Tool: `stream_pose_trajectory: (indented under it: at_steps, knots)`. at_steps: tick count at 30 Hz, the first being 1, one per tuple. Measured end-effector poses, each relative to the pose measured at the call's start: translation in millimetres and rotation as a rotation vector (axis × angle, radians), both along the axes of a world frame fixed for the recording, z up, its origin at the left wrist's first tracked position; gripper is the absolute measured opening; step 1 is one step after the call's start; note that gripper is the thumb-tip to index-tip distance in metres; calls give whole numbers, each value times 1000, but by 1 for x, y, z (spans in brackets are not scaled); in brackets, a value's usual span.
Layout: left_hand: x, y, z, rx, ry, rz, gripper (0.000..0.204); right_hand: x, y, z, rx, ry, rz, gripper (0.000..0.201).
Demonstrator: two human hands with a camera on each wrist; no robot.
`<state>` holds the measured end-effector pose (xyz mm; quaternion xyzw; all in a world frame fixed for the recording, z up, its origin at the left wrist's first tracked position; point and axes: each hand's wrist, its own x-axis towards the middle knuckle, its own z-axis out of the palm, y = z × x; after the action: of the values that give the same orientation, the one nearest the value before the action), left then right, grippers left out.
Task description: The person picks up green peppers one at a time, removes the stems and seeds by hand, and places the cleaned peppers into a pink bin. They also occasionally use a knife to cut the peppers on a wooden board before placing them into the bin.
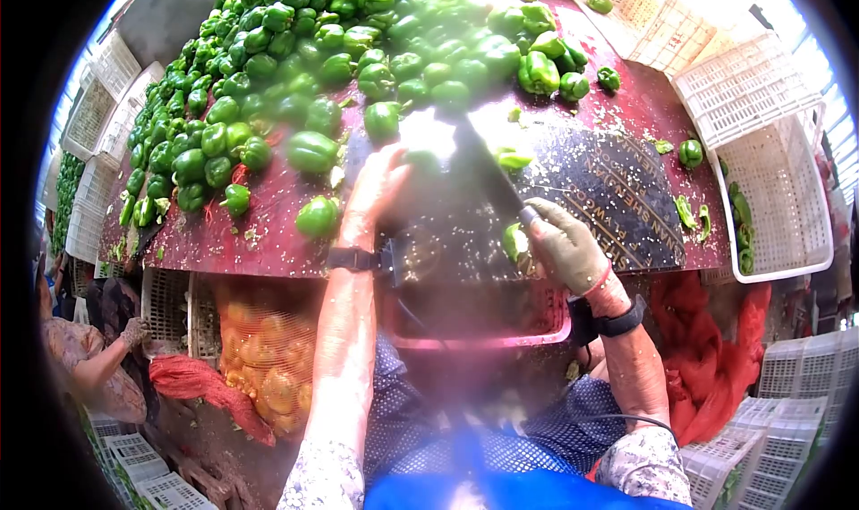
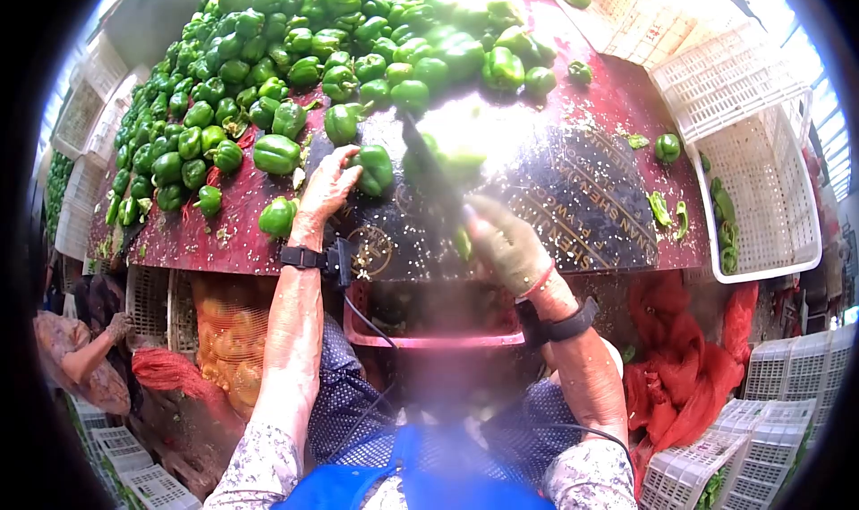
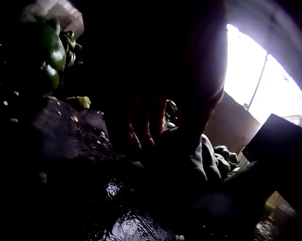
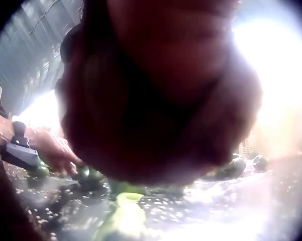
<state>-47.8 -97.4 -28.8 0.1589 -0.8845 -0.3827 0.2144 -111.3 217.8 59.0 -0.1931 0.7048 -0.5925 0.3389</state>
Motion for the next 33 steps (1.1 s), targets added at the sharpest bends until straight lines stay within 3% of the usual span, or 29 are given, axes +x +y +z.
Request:
stream_pose_trajectory:
  at_steps: [4, 6, 10, 12, 16, 18, 20, 22, 25, 29, 33]
  knots:
    - [3, 17, 10, -118, 107, -127, 39, 9, 1, 4, -109, 52, -16, 40]
    - [11, 30, 39, 13, 27, -52, 37, 17, -4, 9, -189, 109, -4, 41]
    - [18, 7, 12, 159, 58, 112, 30, 40, -18, 37, -278, 178, 21, 43]
    - [24, 4, 17, 178, 30, 104, 28, 48, -31, 38, -359, 185, 19, 42]
    - [18, -8, -3, 135, 98, 69, 26, 41, -44, 21, -203, 286, 34, 38]
    - [11, 0, 2, -52, 169, 12, 28, 39, -49, 19, -145, 229, 39, 36]
    - [6, 8, 3, 94, -13, 22, 27, 29, -52, 5, -147, 139, 53, 36]
    - [2, 1, -12, 33, 82, 18, 26, 24, -54, -11, -134, 191, 48, 37]
    - [0, 4, -2, 32, 48, 46, 27, 25, -50, -4, -208, -3, 31, 41]
    - [1, 14, 6, -81, 159, 28, 29, 25, -52, 16, -216, 52, 30, 42]
    - [2, 16, 8, 351, -68, 68, 26, 11, -50, -12, -71, -87, 37, 40]
